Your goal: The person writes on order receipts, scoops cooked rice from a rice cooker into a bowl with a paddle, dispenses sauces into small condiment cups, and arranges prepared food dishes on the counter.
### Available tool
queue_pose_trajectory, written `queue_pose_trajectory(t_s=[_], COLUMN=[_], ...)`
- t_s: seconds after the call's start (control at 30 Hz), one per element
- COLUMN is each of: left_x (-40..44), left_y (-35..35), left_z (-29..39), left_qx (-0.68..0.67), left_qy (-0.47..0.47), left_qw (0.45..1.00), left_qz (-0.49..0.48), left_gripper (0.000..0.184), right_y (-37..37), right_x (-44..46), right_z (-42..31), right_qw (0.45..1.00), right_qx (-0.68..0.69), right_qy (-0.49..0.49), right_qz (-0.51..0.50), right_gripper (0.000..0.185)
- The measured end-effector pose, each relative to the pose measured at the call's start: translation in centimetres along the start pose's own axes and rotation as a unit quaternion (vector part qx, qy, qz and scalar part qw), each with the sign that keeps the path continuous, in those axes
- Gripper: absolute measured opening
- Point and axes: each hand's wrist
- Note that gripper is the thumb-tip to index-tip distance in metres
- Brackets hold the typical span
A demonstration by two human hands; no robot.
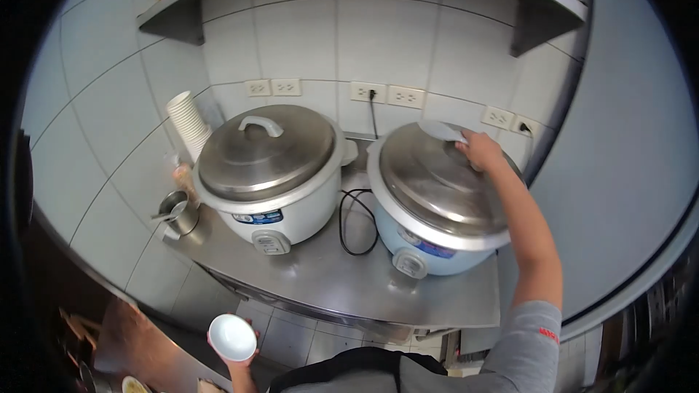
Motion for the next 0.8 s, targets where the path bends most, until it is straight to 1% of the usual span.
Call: queue_pose_trajectory(t_s=[0.07, 0.17, 0.3, 0.33, 0.37, 0.4, 0.47, 0.5, 0.57, 0.6, 0.67, 0.7, 0.73, 0.77, 0.8], left_x=[1.0, 2.0, 3.8, 4.5, 5.2, 6.0, 7.7, 8.6, 9.8, 10.2, 10.7, 10.8, 11.0, 10.5, 9.5], left_y=[-2.5, -2.1, -2.0, -2.2, -2.5, -2.7, -2.9, -2.9, -2.6, -2.5, -1.8, -1.0, 0.0, 1.6, 3.3], left_z=[-2.8, -4.0, -3.0, -2.6, -2.2, -1.9, -1.5, -1.3, -0.9, -0.7, 0.1, 0.5, 1.4, 2.4, 3.6], left_qx=[-0.074, -0.101, -0.104, -0.106, -0.109, -0.104, -0.097, -0.102, -0.11, -0.123, -0.149, -0.156, -0.107, 0.049, 0.277], left_qy=[0.035, 0.07, 0.057, 0.049, 0.043, 0.047, 0.059, 0.059, 0.058, 0.069, 0.089, 0.094, 0.073, 0.004, -0.059], left_qw=[0.996, 0.99, 0.992, 0.993, 0.993, 0.993, 0.992, 0.992, 0.991, 0.989, 0.984, 0.983, 0.991, 0.999, 0.958], left_qz=[-0.016, -0.062, -0.042, -0.031, -0.02, -0.033, -0.062, -0.055, -0.04, -0.04, -0.042, -0.034, -0.021, 0.008, 0.031], left_gripper=[0.073, 0.073, 0.075, 0.076, 0.077, 0.077, 0.077, 0.078, 0.081, 0.082, 0.084, 0.078, 0.071, 0.065, 0.059], right_y=[-0.3, -0.1, 5.1, 6.1, 7.2, 8.1, 9.4, 8.5, 6.8, 5.2, 3.5, 2.7, 1.9, 1.0, 0.1], right_x=[0.7, 1.4, 3.2, 4.2, 5.5, 6.6, 8.4, 10.1, 13.2, 15.6, 18.3, 19.4, 20.1, 21.0, 21.7], right_z=[0.1, 1.3, -0.1, -1.3, -3.2, -5.3, -11.7, -14.9, -22.0, -25.2, -31.5, -34.0, -36.0, -37.5, -38.9], right_qw=[0.999, 0.997, 0.993, 0.987, 0.979, 0.968, 0.963, 0.957, 0.949, 0.944, 0.949, 0.95, 0.952, 0.952, 0.953], right_qx=[-0.018, -0.018, 0.032, 0.067, 0.101, 0.134, 0.193, 0.184, 0.228, 0.227, 0.216, 0.213, 0.209, 0.204, 0.198], right_qy=[0.039, 0.069, 0.086, 0.115, 0.142, 0.166, 0.168, 0.188, 0.198, 0.223, 0.226, 0.225, 0.224, 0.228, 0.231], right_qz=[0.015, 0.027, 0.069, 0.089, 0.11, 0.131, 0.087, 0.118, 0.093, 0.084, 0.033, 0.027, 0.02, 0.01, -0.001], right_gripper=[0.043, 0.042, 0.042, 0.04, 0.039, 0.038, 0.037, 0.037, 0.038, 0.039, 0.035, 0.033, 0.031, 0.03, 0.029])
Point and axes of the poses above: each hand's wrist, its own x-axis towards the middle knuckle, its own y-axis out of the back of the hand, z = x × y, and after that the axes turned 9 degrees about -x, right-handed
